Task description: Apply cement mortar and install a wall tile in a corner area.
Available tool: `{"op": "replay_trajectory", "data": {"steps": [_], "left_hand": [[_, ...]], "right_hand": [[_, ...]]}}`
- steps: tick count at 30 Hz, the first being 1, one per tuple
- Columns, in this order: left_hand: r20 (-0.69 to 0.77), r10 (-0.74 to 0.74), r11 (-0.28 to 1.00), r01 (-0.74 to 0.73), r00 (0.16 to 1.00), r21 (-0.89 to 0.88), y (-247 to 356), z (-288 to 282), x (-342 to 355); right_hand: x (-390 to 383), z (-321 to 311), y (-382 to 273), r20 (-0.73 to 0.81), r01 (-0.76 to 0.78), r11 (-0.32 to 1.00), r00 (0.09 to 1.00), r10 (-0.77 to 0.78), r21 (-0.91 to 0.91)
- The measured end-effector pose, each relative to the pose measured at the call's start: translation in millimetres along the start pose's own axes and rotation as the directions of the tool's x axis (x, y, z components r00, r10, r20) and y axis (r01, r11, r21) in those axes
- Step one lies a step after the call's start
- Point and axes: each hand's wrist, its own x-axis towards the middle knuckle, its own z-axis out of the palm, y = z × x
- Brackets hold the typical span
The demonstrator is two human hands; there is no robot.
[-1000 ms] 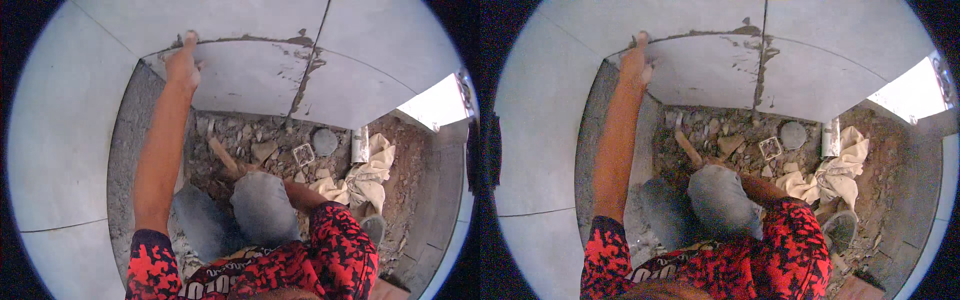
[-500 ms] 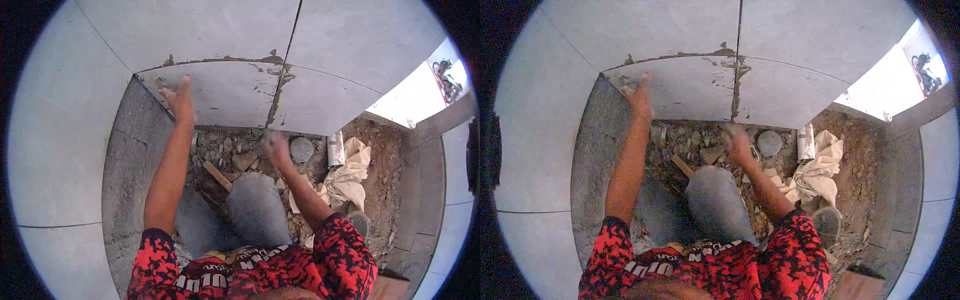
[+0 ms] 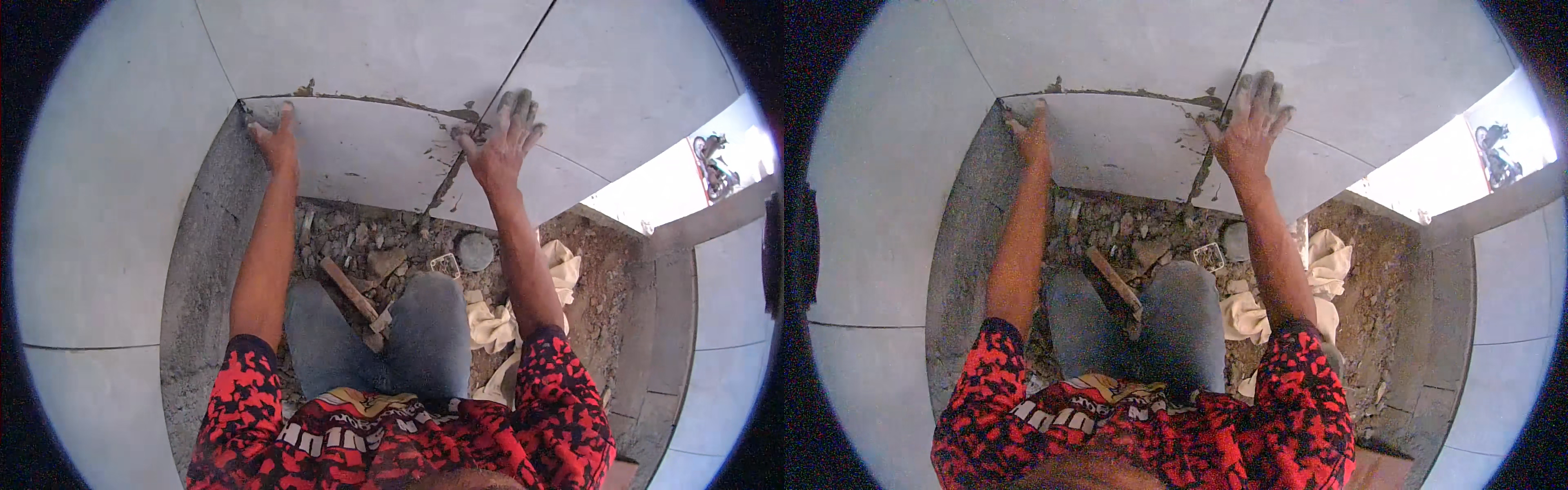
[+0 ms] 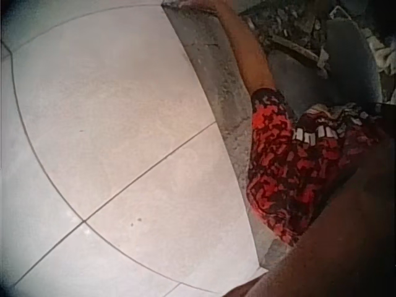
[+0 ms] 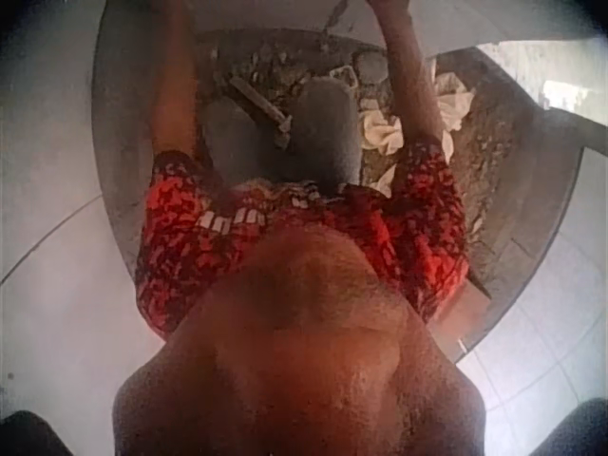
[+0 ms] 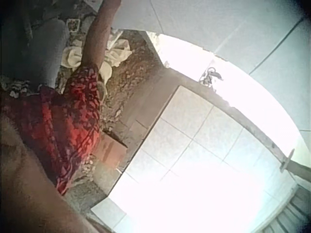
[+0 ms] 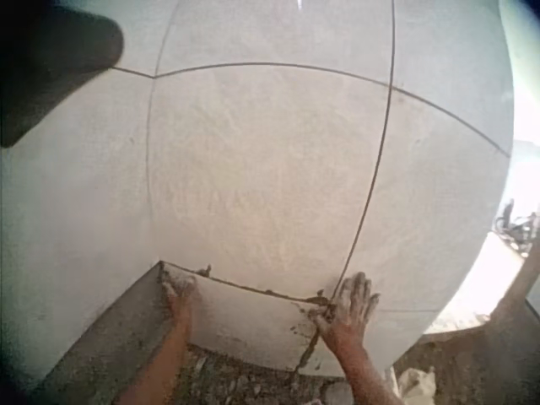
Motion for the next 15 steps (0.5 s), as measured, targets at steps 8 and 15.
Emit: {"op": "replay_trajectory", "data": {"steps": [8,15], "left_hand": [[0.090,0.010,1.000,-0.010,0.996,-0.008,-5.2,-1.3,9.3],[0.076,0.121,0.993,-0.121,0.990,0.000,-10.4,-1.3,11.2]], "right_hand": [[-3.9,14.4,5.0,0.048,-0.057,0.994,0.997,0.062,-0.095],[-6.8,17.5,10.2,0.046,0.012,0.995,0.999,-0.007,-0.099]]}}
